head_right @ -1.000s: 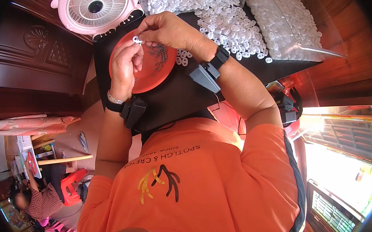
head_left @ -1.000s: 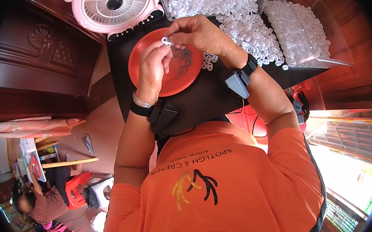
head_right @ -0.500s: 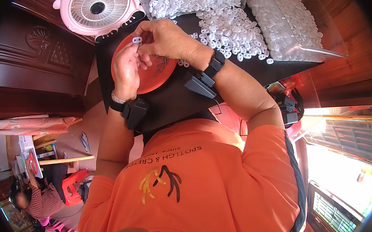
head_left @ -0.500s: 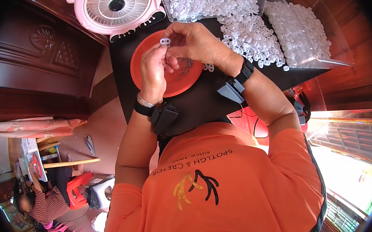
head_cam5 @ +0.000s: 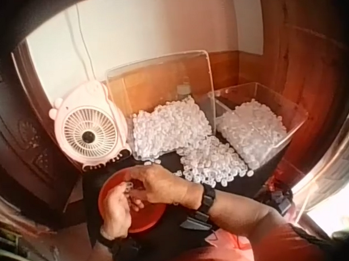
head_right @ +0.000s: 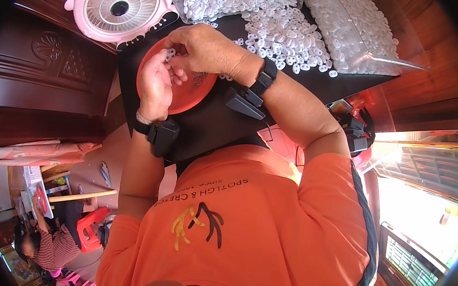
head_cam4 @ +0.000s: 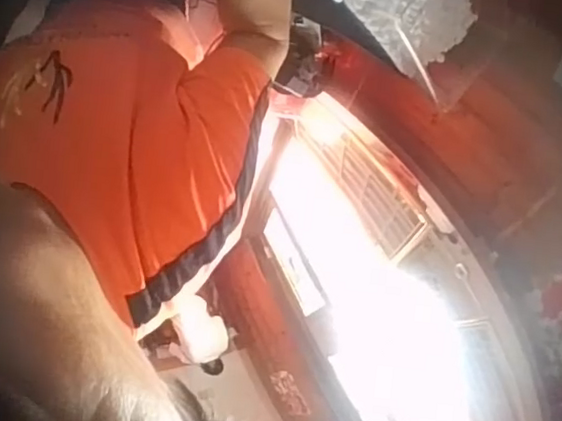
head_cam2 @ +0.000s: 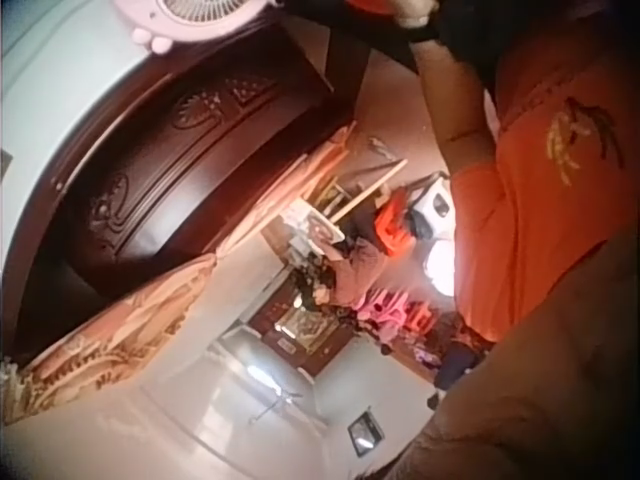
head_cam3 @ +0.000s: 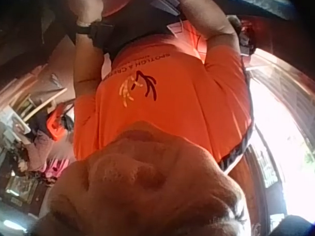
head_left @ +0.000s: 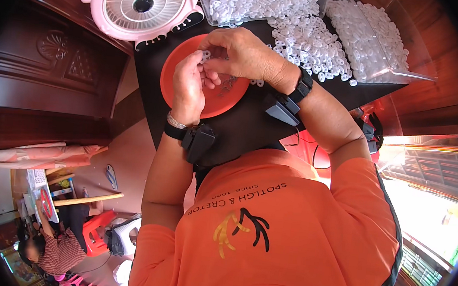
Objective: The user is manually inserting small metal clips into circular white plastic components on a table.
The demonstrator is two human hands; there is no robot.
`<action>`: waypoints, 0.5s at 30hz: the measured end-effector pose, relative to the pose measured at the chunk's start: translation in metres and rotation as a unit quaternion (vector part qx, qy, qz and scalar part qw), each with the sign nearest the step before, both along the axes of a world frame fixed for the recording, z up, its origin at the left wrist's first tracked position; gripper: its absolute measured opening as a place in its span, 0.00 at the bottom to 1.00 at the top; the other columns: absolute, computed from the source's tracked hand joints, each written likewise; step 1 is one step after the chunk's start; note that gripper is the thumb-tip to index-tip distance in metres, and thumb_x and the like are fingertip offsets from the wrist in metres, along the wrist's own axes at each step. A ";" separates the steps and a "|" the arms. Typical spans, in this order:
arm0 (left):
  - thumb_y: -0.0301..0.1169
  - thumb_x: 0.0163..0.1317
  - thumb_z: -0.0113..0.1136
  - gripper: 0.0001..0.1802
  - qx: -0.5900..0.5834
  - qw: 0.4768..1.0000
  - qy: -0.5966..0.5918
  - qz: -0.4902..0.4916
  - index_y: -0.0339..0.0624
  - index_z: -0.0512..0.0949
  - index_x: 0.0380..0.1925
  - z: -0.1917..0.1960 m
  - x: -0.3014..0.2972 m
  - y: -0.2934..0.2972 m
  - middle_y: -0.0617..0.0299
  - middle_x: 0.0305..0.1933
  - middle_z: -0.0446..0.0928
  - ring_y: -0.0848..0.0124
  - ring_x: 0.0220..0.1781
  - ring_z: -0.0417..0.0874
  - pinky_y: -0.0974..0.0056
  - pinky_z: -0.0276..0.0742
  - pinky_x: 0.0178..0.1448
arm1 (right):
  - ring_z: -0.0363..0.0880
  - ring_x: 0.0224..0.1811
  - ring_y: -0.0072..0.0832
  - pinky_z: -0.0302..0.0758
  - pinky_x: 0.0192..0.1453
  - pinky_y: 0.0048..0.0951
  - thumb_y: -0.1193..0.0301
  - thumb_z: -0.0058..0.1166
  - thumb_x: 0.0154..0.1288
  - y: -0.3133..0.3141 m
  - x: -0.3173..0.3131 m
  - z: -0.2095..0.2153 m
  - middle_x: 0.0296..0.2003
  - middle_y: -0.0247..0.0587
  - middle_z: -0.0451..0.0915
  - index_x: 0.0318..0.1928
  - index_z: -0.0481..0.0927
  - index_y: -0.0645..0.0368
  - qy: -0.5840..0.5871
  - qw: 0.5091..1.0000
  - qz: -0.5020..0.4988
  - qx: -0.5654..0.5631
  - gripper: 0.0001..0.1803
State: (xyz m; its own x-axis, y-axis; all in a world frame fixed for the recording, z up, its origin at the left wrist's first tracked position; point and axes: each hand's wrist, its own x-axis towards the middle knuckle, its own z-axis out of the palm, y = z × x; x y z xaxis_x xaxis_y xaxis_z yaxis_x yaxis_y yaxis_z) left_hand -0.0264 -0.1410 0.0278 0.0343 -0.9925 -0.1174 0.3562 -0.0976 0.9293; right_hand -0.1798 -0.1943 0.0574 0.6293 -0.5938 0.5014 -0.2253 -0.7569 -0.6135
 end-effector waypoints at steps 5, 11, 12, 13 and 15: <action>0.38 0.64 0.46 0.15 -0.013 0.999 -0.018 0.025 0.38 0.76 0.35 0.001 -0.003 0.001 0.64 0.21 0.75 0.75 0.19 0.73 0.73 0.65 0.22 | 0.81 0.38 0.39 0.77 0.43 0.33 0.68 0.61 0.51 0.001 0.003 -0.005 0.35 0.46 0.81 0.40 0.79 0.63 -0.014 0.999 -0.015 -0.046 0.17; 0.37 0.64 0.46 0.15 -0.025 0.999 -0.016 0.031 0.37 0.77 0.35 0.000 -0.001 0.002 0.64 0.21 0.75 0.75 0.18 0.73 0.73 0.65 0.21 | 0.82 0.37 0.41 0.78 0.41 0.34 0.67 0.61 0.51 0.004 0.006 -0.007 0.35 0.47 0.81 0.41 0.79 0.63 -0.002 0.998 -0.028 -0.053 0.18; 0.37 0.64 0.47 0.15 -0.033 0.999 -0.023 0.030 0.37 0.77 0.35 -0.001 -0.001 0.002 0.63 0.21 0.75 0.75 0.18 0.73 0.73 0.65 0.21 | 0.82 0.35 0.41 0.78 0.40 0.34 0.67 0.61 0.51 0.006 0.006 -0.005 0.33 0.46 0.81 0.41 0.79 0.63 0.002 0.998 -0.034 -0.049 0.18; 0.38 0.64 0.47 0.15 -0.041 0.998 -0.029 0.030 0.36 0.77 0.35 -0.001 -0.001 0.002 0.63 0.21 0.75 0.75 0.18 0.73 0.73 0.65 0.21 | 0.82 0.34 0.41 0.78 0.39 0.34 0.67 0.60 0.51 0.007 0.007 -0.004 0.31 0.46 0.81 0.41 0.79 0.63 0.007 0.998 -0.039 -0.044 0.17; 0.38 0.64 0.46 0.15 -0.037 0.998 -0.036 0.035 0.36 0.77 0.34 0.001 -0.001 0.003 0.63 0.21 0.75 0.75 0.18 0.73 0.73 0.65 0.21 | 0.82 0.31 0.40 0.78 0.37 0.33 0.67 0.60 0.52 0.008 0.008 -0.006 0.29 0.45 0.81 0.41 0.79 0.63 0.007 0.997 -0.045 -0.055 0.17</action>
